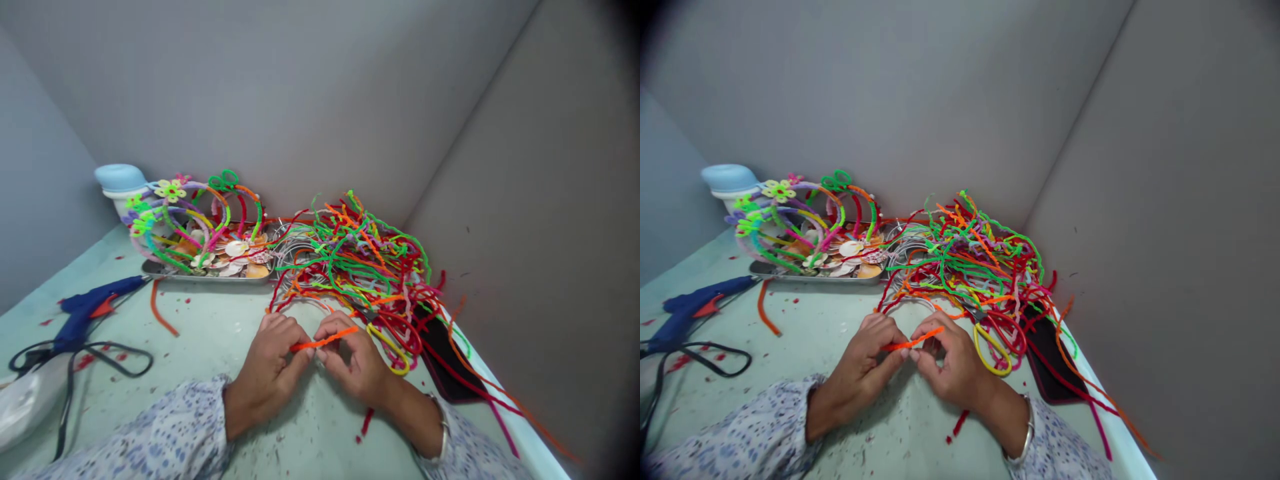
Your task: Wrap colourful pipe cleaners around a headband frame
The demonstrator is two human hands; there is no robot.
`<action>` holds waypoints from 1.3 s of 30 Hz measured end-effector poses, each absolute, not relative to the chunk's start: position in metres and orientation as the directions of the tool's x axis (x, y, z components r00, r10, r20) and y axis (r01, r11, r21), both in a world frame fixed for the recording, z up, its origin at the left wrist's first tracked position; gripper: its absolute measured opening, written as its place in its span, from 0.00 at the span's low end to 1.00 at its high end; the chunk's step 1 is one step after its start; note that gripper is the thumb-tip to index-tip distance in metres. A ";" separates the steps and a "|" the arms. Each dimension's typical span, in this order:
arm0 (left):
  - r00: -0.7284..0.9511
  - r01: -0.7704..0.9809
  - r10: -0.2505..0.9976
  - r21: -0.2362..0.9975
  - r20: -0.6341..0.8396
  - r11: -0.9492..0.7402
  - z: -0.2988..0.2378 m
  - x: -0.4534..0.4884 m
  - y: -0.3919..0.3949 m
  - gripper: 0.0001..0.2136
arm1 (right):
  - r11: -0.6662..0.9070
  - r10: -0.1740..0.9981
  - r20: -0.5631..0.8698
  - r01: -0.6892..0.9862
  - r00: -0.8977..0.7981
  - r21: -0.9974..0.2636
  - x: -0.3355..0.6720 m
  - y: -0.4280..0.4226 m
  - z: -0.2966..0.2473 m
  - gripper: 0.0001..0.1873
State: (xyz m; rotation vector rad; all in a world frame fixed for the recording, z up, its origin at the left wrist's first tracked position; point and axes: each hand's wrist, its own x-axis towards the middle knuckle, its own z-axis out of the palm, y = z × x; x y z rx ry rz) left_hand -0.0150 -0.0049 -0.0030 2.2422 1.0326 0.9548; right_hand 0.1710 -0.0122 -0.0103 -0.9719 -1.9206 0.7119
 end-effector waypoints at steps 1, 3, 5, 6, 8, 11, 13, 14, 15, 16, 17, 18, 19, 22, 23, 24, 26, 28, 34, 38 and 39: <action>0.471 0.452 0.793 0.667 0.386 -0.593 -0.003 -0.015 -0.005 0.09 | 0.529 0.843 0.422 0.362 -0.334 -0.768 0.170 -0.013 -0.010 0.05; 0.477 0.461 0.793 0.661 0.378 -0.592 -0.003 -0.015 -0.004 0.09 | 0.517 0.851 0.413 0.381 -0.325 -0.766 0.169 -0.013 -0.010 0.04; 0.485 0.470 0.791 0.651 0.374 -0.596 -0.003 -0.014 -0.004 0.08 | 0.516 0.852 0.412 0.392 -0.321 -0.762 0.169 -0.012 -0.011 0.03; 0.489 0.472 0.788 0.646 0.374 -0.600 -0.003 -0.014 -0.003 0.08 | 0.521 0.850 0.421 0.392 -0.316 -0.759 0.169 -0.012 -0.012 0.03; 0.494 0.476 0.783 0.636 0.378 -0.607 -0.003 -0.013 -0.004 0.07 | 0.535 0.843 0.445 0.387 -0.302 -0.751 0.169 -0.011 -0.014 0.04; 0.495 0.485 0.778 0.620 0.387 -0.617 -0.004 -0.012 -0.005 0.06 | 0.533 0.846 0.450 0.400 -0.288 -0.746 0.170 -0.011 -0.014 0.03; 0.499 0.485 0.773 0.613 0.392 -0.624 -0.004 -0.012 -0.005 0.04 | 0.518 0.855 0.435 0.411 -0.282 -0.751 0.169 -0.012 -0.013 0.02; 0.500 0.484 0.771 0.611 0.395 -0.627 -0.004 -0.012 -0.006 0.03 | 0.510 0.859 0.430 0.413 -0.277 -0.754 0.169 -0.012 -0.013 0.02; 0.499 0.484 0.770 0.609 0.398 -0.628 -0.005 -0.012 -0.006 0.03 | 0.506 0.862 0.427 0.414 -0.273 -0.757 0.169 -0.012 -0.012 0.02; 0.495 0.486 0.771 0.607 0.401 -0.629 -0.005 -0.012 -0.006 0.02 | 0.503 0.864 0.425 0.416 -0.271 -0.758 0.169 -0.012 -0.011 0.02; 0.489 0.492 0.773 0.604 0.404 -0.627 -0.005 -0.012 -0.005 0.01 | 0.499 0.866 0.421 0.419 -0.269 -0.758 0.168 -0.012 -0.011 0.02; 0.481 0.499 0.777 0.601 0.406 -0.624 -0.005 -0.012 -0.005 0.01 | 0.498 0.867 0.420 0.423 -0.268 -0.757 0.168 -0.012 -0.010 0.02; 0.475 0.508 0.781 0.598 0.406 -0.620 -0.005 -0.012 -0.005 0.01 | 0.498 0.867 0.422 0.426 -0.267 -0.755 0.168 -0.012 -0.010 0.02; 0.462 0.524 0.787 0.590 0.409 -0.615 -0.004 -0.011 -0.006 0.01 | 0.507 0.862 0.438 0.429 -0.256 -0.747 0.168 -0.012 -0.011 0.02; 0.461 0.525 0.786 0.588 0.412 -0.616 -0.003 -0.011 -0.006 0.02 | 0.510 0.860 0.443 0.429 -0.253 -0.745 0.168 -0.012 -0.012 0.02; 0.459 0.524 0.785 0.586 0.416 -0.618 -0.003 -0.011 -0.006 0.02 | 0.512 0.859 0.446 0.429 -0.252 -0.744 0.169 -0.012 -0.012 0.02; 0.457 0.523 0.784 0.586 0.421 -0.619 -0.002 -0.011 -0.007 0.03 | 0.519 0.855 0.450 0.423 -0.258 -0.743 0.169 -0.012 -0.013 0.02; 0.452 0.525 0.785 0.586 0.423 -0.618 -0.002 -0.011 -0.007 0.05 | 0.523 0.852 0.447 0.418 -0.271 -0.743 0.170 -0.012 -0.014 0.02; 0.443 0.527 0.788 0.587 0.426 -0.614 -0.002 -0.011 -0.006 0.06 | 0.510 0.859 0.410 0.437 -0.307 -0.741 0.170 -0.013 -0.013 0.02; 0.443 0.520 0.789 0.595 0.425 -0.612 0.000 -0.011 -0.007 0.07 | 0.517 0.853 0.408 0.422 -0.324 -0.745 0.169 -0.014 -0.012 0.02; 0.442 0.520 0.791 0.598 0.423 -0.610 0.001 -0.011 -0.007 0.07 | 0.518 0.852 0.409 0.419 -0.326 -0.746 0.169 -0.014 -0.012 0.02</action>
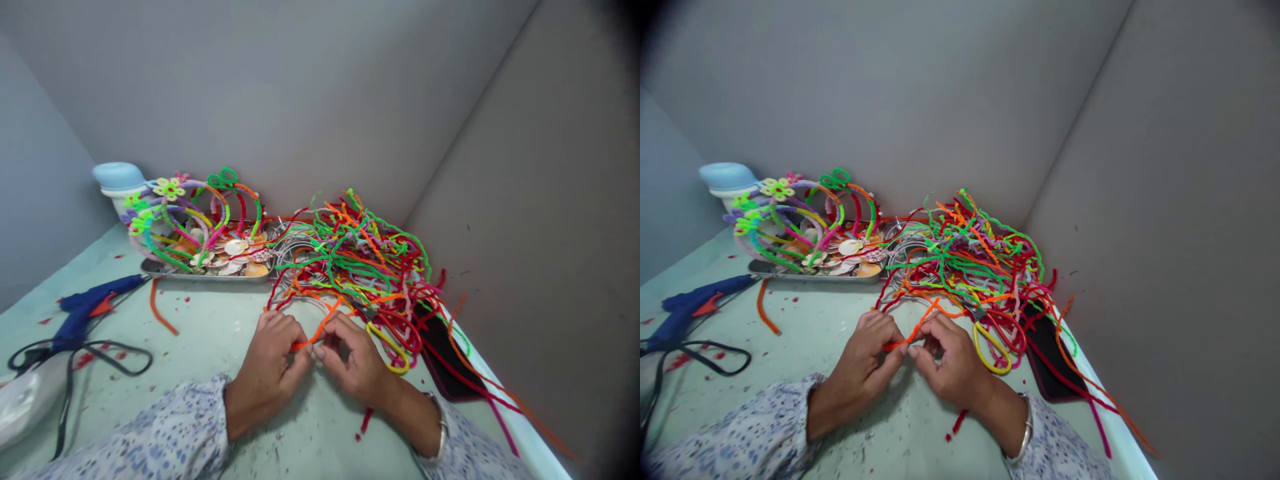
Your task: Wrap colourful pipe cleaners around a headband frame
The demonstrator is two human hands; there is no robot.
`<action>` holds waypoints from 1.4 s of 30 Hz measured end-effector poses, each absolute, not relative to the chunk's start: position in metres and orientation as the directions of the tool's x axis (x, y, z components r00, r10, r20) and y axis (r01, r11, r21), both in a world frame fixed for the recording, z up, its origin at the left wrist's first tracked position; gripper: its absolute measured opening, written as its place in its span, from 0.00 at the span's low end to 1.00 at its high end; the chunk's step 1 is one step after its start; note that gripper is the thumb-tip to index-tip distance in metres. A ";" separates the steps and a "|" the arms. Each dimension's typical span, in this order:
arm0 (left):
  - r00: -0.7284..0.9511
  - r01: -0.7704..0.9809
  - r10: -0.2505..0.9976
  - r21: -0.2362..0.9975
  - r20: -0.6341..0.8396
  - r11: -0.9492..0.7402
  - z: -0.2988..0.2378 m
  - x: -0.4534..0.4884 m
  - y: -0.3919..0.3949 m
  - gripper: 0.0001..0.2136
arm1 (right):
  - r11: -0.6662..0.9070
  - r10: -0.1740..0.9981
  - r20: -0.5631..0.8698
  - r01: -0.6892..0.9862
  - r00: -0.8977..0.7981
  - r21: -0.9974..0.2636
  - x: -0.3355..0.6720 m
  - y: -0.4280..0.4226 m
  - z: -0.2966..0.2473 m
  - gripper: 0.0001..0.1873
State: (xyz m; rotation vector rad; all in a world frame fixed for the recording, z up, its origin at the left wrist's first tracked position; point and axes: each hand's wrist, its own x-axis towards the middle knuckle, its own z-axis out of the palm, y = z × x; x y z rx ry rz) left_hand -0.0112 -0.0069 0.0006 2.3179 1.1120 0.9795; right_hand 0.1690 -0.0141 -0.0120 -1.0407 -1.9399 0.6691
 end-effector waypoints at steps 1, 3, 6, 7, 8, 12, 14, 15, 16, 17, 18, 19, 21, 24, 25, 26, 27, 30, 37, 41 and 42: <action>0.441 0.519 0.792 0.599 0.423 -0.610 0.001 -0.011 -0.007 0.07 | 0.519 0.852 0.409 0.417 -0.328 -0.746 0.169 -0.014 -0.012 0.02; 0.441 0.518 0.792 0.601 0.422 -0.609 0.001 -0.012 -0.007 0.08 | 0.522 0.849 0.409 0.411 -0.334 -0.747 0.169 -0.014 -0.011 0.03; 0.439 0.515 0.794 0.606 0.421 -0.606 0.001 -0.012 -0.007 0.08 | 0.531 0.841 0.415 0.390 -0.345 -0.752 0.168 -0.015 -0.010 0.04; 0.435 0.513 0.795 0.610 0.422 -0.604 0.001 -0.012 -0.007 0.08 | 0.535 0.839 0.419 0.380 -0.348 -0.755 0.168 -0.015 -0.010 0.05; 0.432 0.509 0.796 0.614 0.424 -0.603 0.001 -0.012 -0.007 0.08 | 0.538 0.837 0.426 0.368 -0.345 -0.759 0.168 -0.015 -0.011 0.06; 0.413 0.508 0.809 0.631 0.420 -0.587 0.002 -0.012 -0.007 0.09 | 0.569 0.817 0.479 0.309 -0.322 -0.762 0.168 -0.015 -0.014 0.08; 0.404 0.510 0.816 0.638 0.414 -0.577 0.003 -0.012 -0.007 0.09 | 0.593 0.799 0.504 0.294 -0.327 -0.749 0.169 -0.015 -0.015 0.08; 0.401 0.509 0.817 0.641 0.413 -0.574 0.003 -0.012 -0.007 0.09 | 0.602 0.792 0.511 0.293 -0.334 -0.742 0.169 -0.015 -0.014 0.07; 0.401 0.508 0.817 0.642 0.414 -0.574 0.003 -0.011 -0.007 0.09 | 0.608 0.788 0.514 0.297 -0.338 -0.737 0.169 -0.015 -0.014 0.07; 0.404 0.506 0.816 0.642 0.414 -0.576 0.003 -0.011 -0.007 0.09 | 0.610 0.787 0.515 0.301 -0.340 -0.733 0.170 -0.015 -0.013 0.07; 0.409 0.504 0.812 0.639 0.416 -0.582 0.002 -0.011 -0.007 0.09 | 0.609 0.788 0.514 0.305 -0.339 -0.732 0.170 -0.015 -0.013 0.07; 0.415 0.502 0.807 0.634 0.420 -0.588 0.002 -0.011 -0.007 0.09 | 0.606 0.791 0.511 0.308 -0.336 -0.734 0.170 -0.015 -0.012 0.07; 0.424 0.501 0.798 0.623 0.429 -0.601 0.001 -0.011 -0.007 0.08 | 0.599 0.796 0.508 0.309 -0.328 -0.739 0.170 -0.014 -0.012 0.08; 0.431 0.496 0.783 0.608 0.448 -0.620 0.000 -0.011 -0.007 0.06 | 0.596 0.799 0.512 0.303 -0.316 -0.743 0.170 -0.015 -0.012 0.08; 0.436 0.491 0.778 0.604 0.453 -0.627 0.000 -0.012 -0.007 0.06 | 0.597 0.799 0.514 0.302 -0.313 -0.744 0.170 -0.015 -0.012 0.08; 0.441 0.486 0.772 0.602 0.457 -0.634 0.000 -0.012 -0.007 0.05 | 0.597 0.798 0.516 0.300 -0.311 -0.744 0.170 -0.015 -0.012 0.07; 0.444 0.482 0.769 0.601 0.459 -0.637 0.000 -0.012 -0.007 0.05 | 0.597 0.798 0.517 0.301 -0.308 -0.743 0.170 -0.015 -0.012 0.07; 0.444 0.477 0.771 0.609 0.456 -0.634 0.001 -0.012 -0.007 0.05 | 0.598 0.799 0.518 0.305 -0.306 -0.741 0.170 -0.014 -0.012 0.06; 0.429 0.478 0.788 0.628 0.443 -0.613 0.002 -0.011 -0.007 0.06 | 0.632 0.772 0.553 0.285 -0.314 -0.720 0.169 -0.013 -0.013 0.07; 0.439 0.477 0.782 0.623 0.442 -0.620 0.001 -0.011 -0.007 0.06 | 0.620 0.782 0.547 0.282 -0.298 -0.732 0.169 -0.014 -0.014 0.08; 0.444 0.477 0.780 0.621 0.440 -0.622 0.001 -0.011 -0.007 0.06 | 0.614 0.787 0.544 0.283 -0.291 -0.737 0.169 -0.013 -0.014 0.08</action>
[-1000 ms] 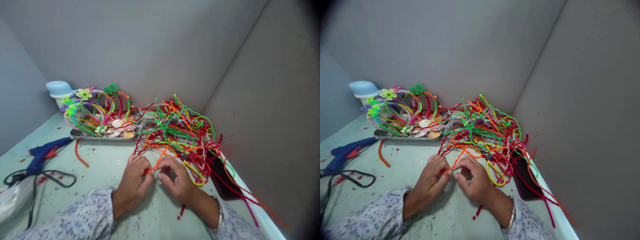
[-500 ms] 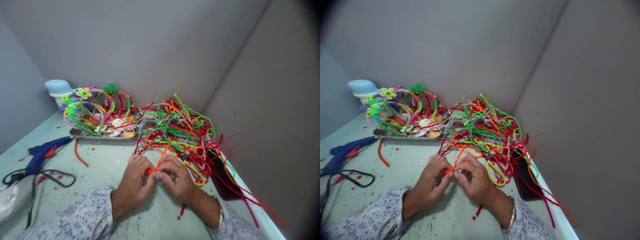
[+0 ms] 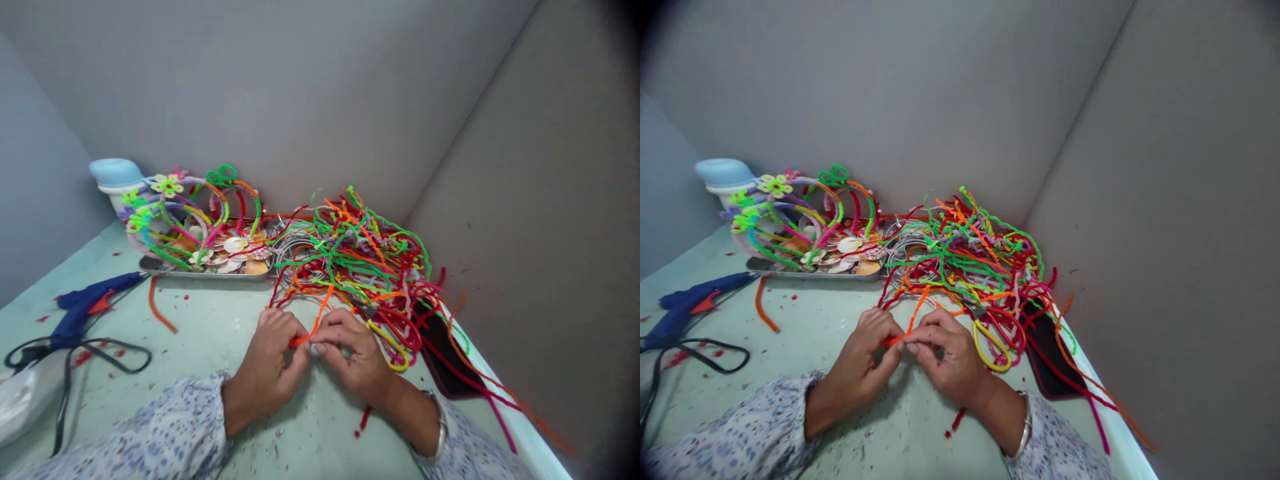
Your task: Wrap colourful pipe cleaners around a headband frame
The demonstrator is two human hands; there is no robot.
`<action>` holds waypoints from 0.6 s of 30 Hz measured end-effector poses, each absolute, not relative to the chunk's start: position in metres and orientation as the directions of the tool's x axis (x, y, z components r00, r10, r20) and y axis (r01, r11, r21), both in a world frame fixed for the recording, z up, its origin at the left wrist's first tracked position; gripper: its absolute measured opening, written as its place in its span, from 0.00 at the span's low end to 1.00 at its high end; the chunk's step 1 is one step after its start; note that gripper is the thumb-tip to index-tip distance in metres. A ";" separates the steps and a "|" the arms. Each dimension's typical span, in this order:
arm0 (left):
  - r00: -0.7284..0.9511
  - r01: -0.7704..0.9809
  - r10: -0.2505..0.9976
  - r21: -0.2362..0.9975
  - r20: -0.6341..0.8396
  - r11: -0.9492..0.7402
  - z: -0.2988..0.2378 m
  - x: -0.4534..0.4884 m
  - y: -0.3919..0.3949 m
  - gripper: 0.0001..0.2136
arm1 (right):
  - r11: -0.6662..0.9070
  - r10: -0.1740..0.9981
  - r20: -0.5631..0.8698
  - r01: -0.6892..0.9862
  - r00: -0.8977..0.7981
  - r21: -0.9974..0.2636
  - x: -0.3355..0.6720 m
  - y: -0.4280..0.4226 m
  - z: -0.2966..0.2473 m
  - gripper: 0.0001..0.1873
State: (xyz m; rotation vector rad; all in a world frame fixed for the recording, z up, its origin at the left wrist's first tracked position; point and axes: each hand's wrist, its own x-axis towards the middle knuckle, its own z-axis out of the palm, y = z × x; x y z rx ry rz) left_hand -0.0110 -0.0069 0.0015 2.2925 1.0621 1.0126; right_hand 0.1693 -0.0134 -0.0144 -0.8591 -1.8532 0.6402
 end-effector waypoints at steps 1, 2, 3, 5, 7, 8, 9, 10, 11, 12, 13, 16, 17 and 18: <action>0.448 0.478 0.779 0.619 0.439 -0.623 0.001 -0.011 -0.007 0.05 | 0.610 0.790 0.542 0.284 -0.286 -0.740 0.169 -0.013 -0.015 0.08; 0.449 0.480 0.779 0.616 0.438 -0.624 0.001 -0.011 -0.008 0.05 | 0.606 0.793 0.540 0.284 -0.281 -0.743 0.170 -0.013 -0.015 0.08; 0.448 0.484 0.779 0.613 0.439 -0.624 0.001 -0.011 -0.008 0.04 | 0.604 0.795 0.540 0.283 -0.276 -0.745 0.170 -0.013 -0.015 0.08; 0.437 0.494 0.781 0.607 0.446 -0.623 0.001 -0.011 -0.009 0.03 | 0.598 0.800 0.536 0.281 -0.271 -0.750 0.170 -0.012 -0.016 0.09; 0.422 0.501 0.786 0.607 0.451 -0.617 0.000 -0.012 -0.009 0.02 | 0.594 0.803 0.533 0.281 -0.268 -0.754 0.170 -0.012 -0.016 0.09; 0.414 0.502 0.789 0.609 0.454 -0.614 -0.001 -0.012 -0.009 0.02 | 0.593 0.804 0.533 0.280 -0.265 -0.755 0.170 -0.012 -0.016 0.09; 0.406 0.502 0.792 0.613 0.455 -0.610 -0.001 -0.012 -0.009 0.02 | 0.594 0.803 0.534 0.278 -0.264 -0.755 0.171 -0.013 -0.017 0.09; 0.400 0.501 0.794 0.616 0.457 -0.607 -0.002 -0.012 -0.009 0.02 | 0.594 0.803 0.535 0.276 -0.264 -0.755 0.171 -0.013 -0.017 0.09; 0.396 0.502 0.796 0.619 0.457 -0.605 -0.002 -0.012 -0.009 0.02 | 0.596 0.801 0.537 0.274 -0.264 -0.754 0.171 -0.013 -0.017 0.09; 0.393 0.503 0.798 0.620 0.456 -0.602 -0.002 -0.012 -0.009 0.02 | 0.598 0.800 0.538 0.273 -0.265 -0.754 0.171 -0.012 -0.016 0.09; 0.392 0.505 0.800 0.620 0.454 -0.600 -0.001 -0.011 -0.009 0.01 | 0.598 0.800 0.539 0.274 -0.264 -0.753 0.171 -0.012 -0.016 0.09; 0.400 0.508 0.800 0.618 0.447 -0.600 0.000 -0.011 -0.008 0.02 | 0.599 0.800 0.545 0.284 -0.250 -0.749 0.170 -0.011 -0.015 0.09; 0.403 0.507 0.799 0.618 0.446 -0.601 0.000 -0.011 -0.008 0.03 | 0.597 0.802 0.546 0.289 -0.244 -0.748 0.170 -0.011 -0.015 0.09; 0.406 0.504 0.798 0.619 0.446 -0.603 0.000 -0.011 -0.008 0.03 | 0.592 0.805 0.543 0.294 -0.238 -0.750 0.170 -0.011 -0.014 0.09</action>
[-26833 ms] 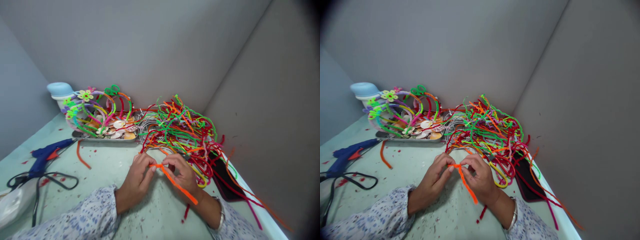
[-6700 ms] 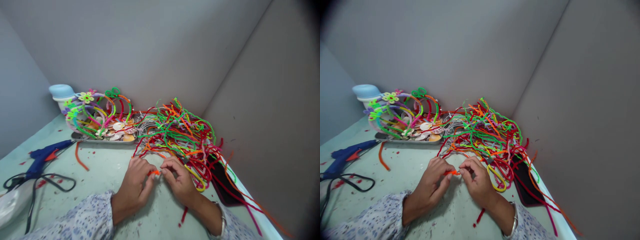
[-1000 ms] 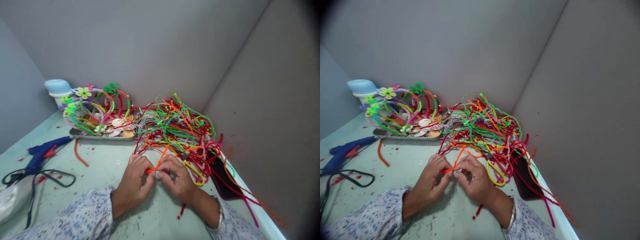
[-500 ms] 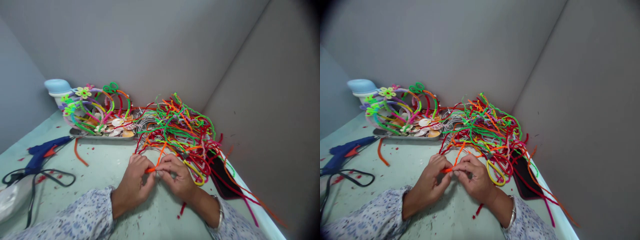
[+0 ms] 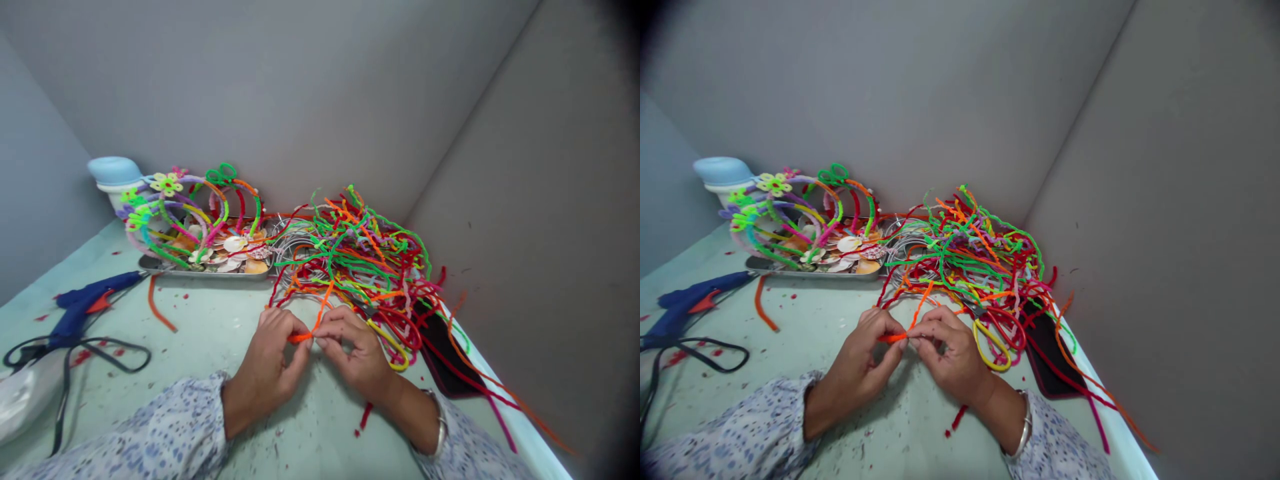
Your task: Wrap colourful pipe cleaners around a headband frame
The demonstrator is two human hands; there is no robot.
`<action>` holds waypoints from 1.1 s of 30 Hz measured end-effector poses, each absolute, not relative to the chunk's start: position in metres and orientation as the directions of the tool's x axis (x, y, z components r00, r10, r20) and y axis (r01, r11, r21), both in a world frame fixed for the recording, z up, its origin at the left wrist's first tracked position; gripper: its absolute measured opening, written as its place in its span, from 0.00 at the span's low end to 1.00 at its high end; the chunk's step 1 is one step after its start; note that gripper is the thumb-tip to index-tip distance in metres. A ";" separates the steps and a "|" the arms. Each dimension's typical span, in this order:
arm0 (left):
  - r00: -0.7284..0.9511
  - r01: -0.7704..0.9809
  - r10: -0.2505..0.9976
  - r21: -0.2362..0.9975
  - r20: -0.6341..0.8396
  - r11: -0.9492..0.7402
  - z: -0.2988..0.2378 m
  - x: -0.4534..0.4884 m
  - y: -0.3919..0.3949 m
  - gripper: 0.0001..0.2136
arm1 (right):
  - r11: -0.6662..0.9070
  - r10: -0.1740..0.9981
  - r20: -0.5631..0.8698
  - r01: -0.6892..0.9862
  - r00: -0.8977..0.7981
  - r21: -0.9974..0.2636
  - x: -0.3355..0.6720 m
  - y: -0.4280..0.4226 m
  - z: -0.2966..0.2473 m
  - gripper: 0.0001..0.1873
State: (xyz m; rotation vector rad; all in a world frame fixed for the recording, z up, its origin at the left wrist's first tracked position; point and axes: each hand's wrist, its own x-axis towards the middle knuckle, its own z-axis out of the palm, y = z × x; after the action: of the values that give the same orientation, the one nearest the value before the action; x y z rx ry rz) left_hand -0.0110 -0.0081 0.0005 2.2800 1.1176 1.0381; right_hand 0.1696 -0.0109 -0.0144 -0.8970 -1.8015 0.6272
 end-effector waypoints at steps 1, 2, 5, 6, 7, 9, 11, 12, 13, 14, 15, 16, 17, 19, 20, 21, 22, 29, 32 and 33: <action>0.408 0.501 0.797 0.620 0.446 -0.604 0.001 -0.011 -0.008 0.03 | 0.588 0.809 0.539 0.297 -0.235 -0.752 0.169 -0.011 -0.014 0.09; 0.409 0.498 0.796 0.622 0.446 -0.605 0.001 -0.011 -0.008 0.03 | 0.582 0.813 0.533 0.299 -0.235 -0.756 0.169 -0.011 -0.014 0.09; 0.415 0.486 0.790 0.624 0.452 -0.612 0.001 -0.012 -0.008 0.03 | 0.570 0.821 0.520 0.296 -0.235 -0.767 0.169 -0.010 -0.015 0.08; 0.417 0.482 0.786 0.622 0.456 -0.616 0.000 -0.012 -0.008 0.03 | 0.567 0.823 0.518 0.295 -0.233 -0.769 0.169 -0.010 -0.015 0.08; 0.416 0.481 0.784 0.621 0.460 -0.619 0.000 -0.012 -0.008 0.03 | 0.565 0.825 0.516 0.294 -0.231 -0.771 0.169 -0.010 -0.015 0.08; 0.414 0.480 0.783 0.619 0.465 -0.621 0.000 -0.012 -0.008 0.03 | 0.558 0.829 0.511 0.292 -0.227 -0.777 0.168 -0.010 -0.015 0.07; 0.411 0.478 0.783 0.620 0.468 -0.622 0.000 -0.012 -0.008 0.03 | 0.543 0.839 0.496 0.293 -0.223 -0.787 0.168 -0.010 -0.015 0.06; 0.411 0.477 0.782 0.621 0.468 -0.622 0.000 -0.012 -0.008 0.03 | 0.533 0.845 0.486 0.293 -0.222 -0.794 0.168 -0.010 -0.015 0.06; 0.411 0.476 0.781 0.620 0.470 -0.623 0.000 -0.012 -0.008 0.03 | 0.522 0.852 0.474 0.293 -0.221 -0.801 0.168 -0.010 -0.014 0.06; 0.412 0.476 0.780 0.618 0.472 -0.625 0.000 -0.012 -0.008 0.03 | 0.509 0.859 0.461 0.293 -0.221 -0.809 0.168 -0.010 -0.014 0.06; 0.413 0.478 0.779 0.615 0.472 -0.626 0.000 -0.012 -0.008 0.03 | 0.498 0.866 0.448 0.291 -0.224 -0.817 0.168 -0.010 -0.014 0.06; 0.415 0.481 0.778 0.613 0.471 -0.627 -0.001 -0.012 -0.008 0.03 | 0.487 0.871 0.435 0.287 -0.228 -0.825 0.168 -0.010 -0.013 0.05; 0.417 0.483 0.778 0.610 0.470 -0.628 -0.001 -0.012 -0.008 0.03 | 0.476 0.876 0.421 0.283 -0.235 -0.833 0.168 -0.010 -0.013 0.05; 0.421 0.485 0.777 0.608 0.468 -0.629 -0.001 -0.012 -0.009 0.02 | 0.461 0.882 0.402 0.271 -0.247 -0.845 0.169 -0.010 -0.013 0.05; 0.423 0.484 0.775 0.606 0.469 -0.631 -0.001 -0.012 -0.009 0.02 | 0.461 0.881 0.402 0.264 -0.249 -0.847 0.169 -0.010 -0.014 0.05; 0.423 0.484 0.774 0.605 0.471 -0.632 -0.001 -0.012 -0.010 0.02 | 0.467 0.878 0.410 0.255 -0.247 -0.847 0.169 -0.010 -0.014 0.05; 0.421 0.485 0.774 0.603 0.473 -0.633 -0.001 -0.012 -0.010 0.02 | 0.476 0.874 0.422 0.248 -0.241 -0.844 0.169 -0.009 -0.015 0.05; 0.399 0.494 0.772 0.594 0.494 -0.635 -0.002 -0.011 -0.010 0.03 | 0.512 0.857 0.469 0.251 -0.212 -0.822 0.168 -0.009 -0.017 0.05; 0.393 0.490 0.775 0.601 0.495 -0.631 -0.002 -0.011 -0.009 0.03 | 0.509 0.859 0.467 0.268 -0.209 -0.818 0.168 -0.009 -0.017 0.05; 0.393 0.487 0.774 0.602 0.496 -0.633 -0.002 -0.011 -0.010 0.03 | 0.508 0.860 0.467 0.270 -0.206 -0.818 0.167 -0.009 -0.017 0.05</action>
State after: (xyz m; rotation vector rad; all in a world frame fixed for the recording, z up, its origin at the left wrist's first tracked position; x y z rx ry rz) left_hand -0.0112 -0.0096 -0.0018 2.2970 1.0925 1.1046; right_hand 0.1675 -0.0092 -0.0168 -0.9579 -1.7384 0.7288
